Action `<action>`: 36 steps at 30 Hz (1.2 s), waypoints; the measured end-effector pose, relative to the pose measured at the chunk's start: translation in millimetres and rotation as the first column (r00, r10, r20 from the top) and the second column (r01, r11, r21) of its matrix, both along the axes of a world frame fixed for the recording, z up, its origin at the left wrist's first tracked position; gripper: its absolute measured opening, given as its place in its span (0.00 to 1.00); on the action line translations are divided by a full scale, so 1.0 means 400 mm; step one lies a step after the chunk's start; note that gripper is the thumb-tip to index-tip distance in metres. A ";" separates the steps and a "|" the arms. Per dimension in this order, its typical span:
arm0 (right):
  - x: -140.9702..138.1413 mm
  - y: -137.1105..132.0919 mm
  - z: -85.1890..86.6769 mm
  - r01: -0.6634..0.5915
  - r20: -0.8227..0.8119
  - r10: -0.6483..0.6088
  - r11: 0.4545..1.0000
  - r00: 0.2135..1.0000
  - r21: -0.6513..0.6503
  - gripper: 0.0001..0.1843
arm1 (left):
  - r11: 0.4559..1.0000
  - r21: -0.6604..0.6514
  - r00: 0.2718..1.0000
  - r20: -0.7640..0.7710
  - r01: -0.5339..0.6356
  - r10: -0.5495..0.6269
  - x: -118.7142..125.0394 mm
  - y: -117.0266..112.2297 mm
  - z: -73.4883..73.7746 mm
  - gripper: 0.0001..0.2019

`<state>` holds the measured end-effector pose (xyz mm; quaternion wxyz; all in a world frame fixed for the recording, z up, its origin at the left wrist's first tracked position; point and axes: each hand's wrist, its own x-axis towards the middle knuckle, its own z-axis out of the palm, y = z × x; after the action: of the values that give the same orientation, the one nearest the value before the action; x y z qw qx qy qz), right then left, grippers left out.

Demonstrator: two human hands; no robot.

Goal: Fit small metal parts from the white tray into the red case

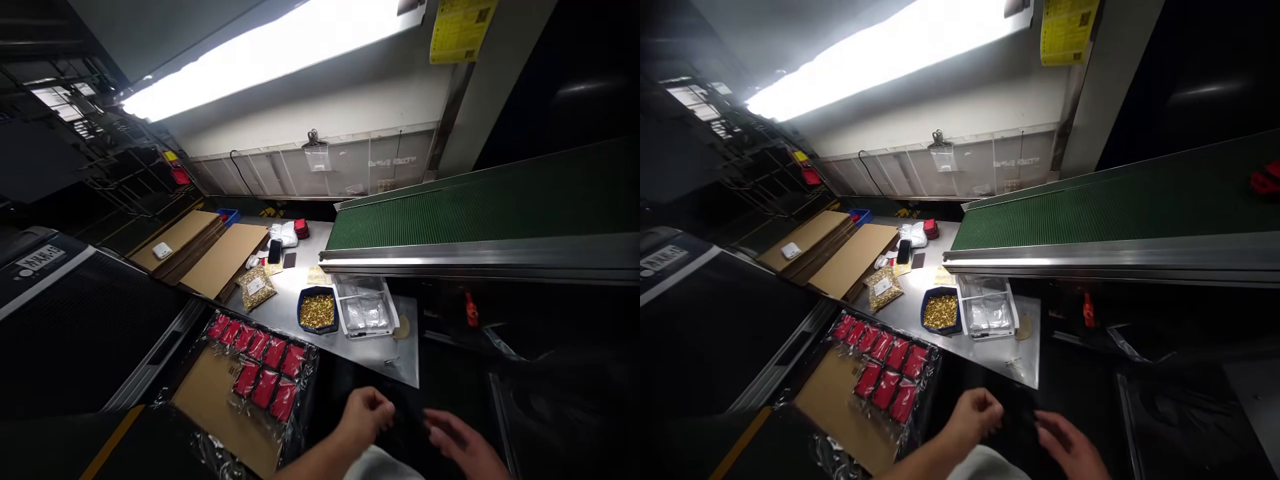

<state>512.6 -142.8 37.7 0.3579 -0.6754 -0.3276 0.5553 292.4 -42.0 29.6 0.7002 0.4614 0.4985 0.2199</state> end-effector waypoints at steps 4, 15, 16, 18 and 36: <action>-0.127 0.078 0.137 -0.196 -0.212 0.244 0.954 0.946 0.225 0.18 | 0.988 -0.147 0.965 0.250 -0.047 0.083 0.036 -0.092 0.055 0.30; -0.146 0.172 0.236 0.041 -0.019 -0.037 0.930 0.999 0.365 0.18 | 0.983 -0.177 0.892 0.450 0.044 0.041 0.028 0.054 0.156 0.27; -0.147 0.188 0.257 0.116 -0.063 -0.099 0.922 0.993 0.369 0.17 | 0.989 -0.137 0.889 0.458 0.054 0.015 0.032 0.076 0.172 0.26; -0.140 0.217 0.295 0.257 -0.168 -0.209 0.896 0.963 0.363 0.15 | 0.993 -0.068 0.875 0.482 0.092 -0.048 0.039 0.125 0.205 0.19; -0.146 0.257 0.370 0.608 -0.404 -0.492 0.756 0.771 0.241 0.17 | 0.862 0.429 0.837 0.339 0.269 -0.430 0.078 0.285 0.295 0.07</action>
<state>454.0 -39.9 185.7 0.6714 -0.5670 -0.1452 0.4546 323.5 72.1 147.6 0.7219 0.6084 0.1903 0.2692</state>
